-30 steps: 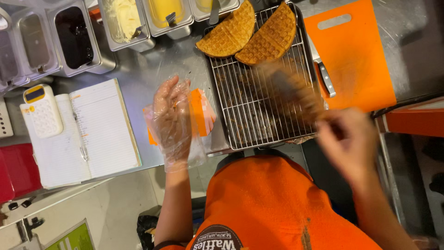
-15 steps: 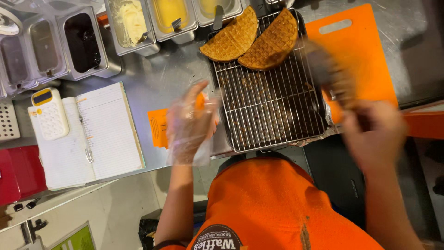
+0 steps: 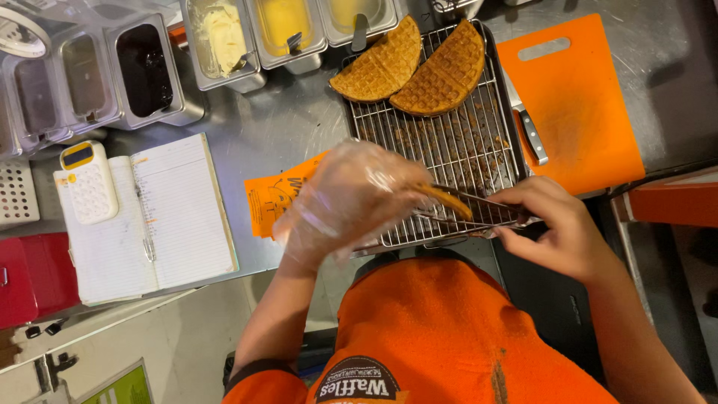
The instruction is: The person spreads butter and chocolate sauce onto a waffle using a spatula. They then fold the waffle in half and place it into an orange paper bag. The process is repeated for a second waffle, which is also folded and bagged.
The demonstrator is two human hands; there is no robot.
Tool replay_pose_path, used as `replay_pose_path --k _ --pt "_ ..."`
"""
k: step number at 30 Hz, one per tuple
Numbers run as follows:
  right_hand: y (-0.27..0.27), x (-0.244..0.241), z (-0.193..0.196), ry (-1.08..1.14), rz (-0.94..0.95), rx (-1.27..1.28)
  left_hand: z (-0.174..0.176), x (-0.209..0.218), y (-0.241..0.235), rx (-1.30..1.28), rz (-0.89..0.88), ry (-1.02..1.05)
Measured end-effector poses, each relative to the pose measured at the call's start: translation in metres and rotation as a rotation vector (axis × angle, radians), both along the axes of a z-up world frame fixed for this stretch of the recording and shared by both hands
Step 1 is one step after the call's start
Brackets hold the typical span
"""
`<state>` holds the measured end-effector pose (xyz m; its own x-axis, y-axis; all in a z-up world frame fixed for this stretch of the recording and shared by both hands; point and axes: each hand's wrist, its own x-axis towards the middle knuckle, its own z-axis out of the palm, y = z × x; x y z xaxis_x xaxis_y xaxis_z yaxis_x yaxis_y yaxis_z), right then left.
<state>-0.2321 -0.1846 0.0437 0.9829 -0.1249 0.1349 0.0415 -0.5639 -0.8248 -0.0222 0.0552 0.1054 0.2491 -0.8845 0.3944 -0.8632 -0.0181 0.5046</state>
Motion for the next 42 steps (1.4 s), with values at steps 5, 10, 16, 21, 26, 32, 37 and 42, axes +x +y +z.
replay_pose_path --k 5,10,16,21,26,32,37,42 --pt "0.03 0.013 0.004 -0.041 0.063 -0.209 0.002 -0.042 -0.002 0.15 -0.064 -0.256" --pt "-0.02 -0.015 -0.014 -0.072 -0.288 -0.633 -0.02 -0.048 0.005 -0.156 0.199 -0.239" --pt "-0.055 -0.032 -0.031 -0.069 -0.705 -0.487 -0.029 -0.043 0.049 -0.14 0.642 -0.057" --pt "0.037 0.003 -0.009 -0.008 -0.323 -0.055 -0.03 -0.037 0.061 -0.117 0.861 -0.017" --pt "-0.003 -0.009 -0.01 -0.068 -0.465 -0.489 -0.032 -0.033 0.067 -0.283 0.845 0.121" --pt "-0.053 -0.033 -0.038 -0.111 -0.736 -0.5 -0.037 -0.025 0.054 -0.031 0.83 -0.053" --pt "0.018 -0.009 -0.044 0.062 -0.468 0.302 -0.042 -0.013 0.008 0.034 0.605 0.204" --pt "0.025 -0.004 -0.032 0.161 -0.286 0.681 -0.036 -0.008 -0.003 -0.08 0.388 0.807"
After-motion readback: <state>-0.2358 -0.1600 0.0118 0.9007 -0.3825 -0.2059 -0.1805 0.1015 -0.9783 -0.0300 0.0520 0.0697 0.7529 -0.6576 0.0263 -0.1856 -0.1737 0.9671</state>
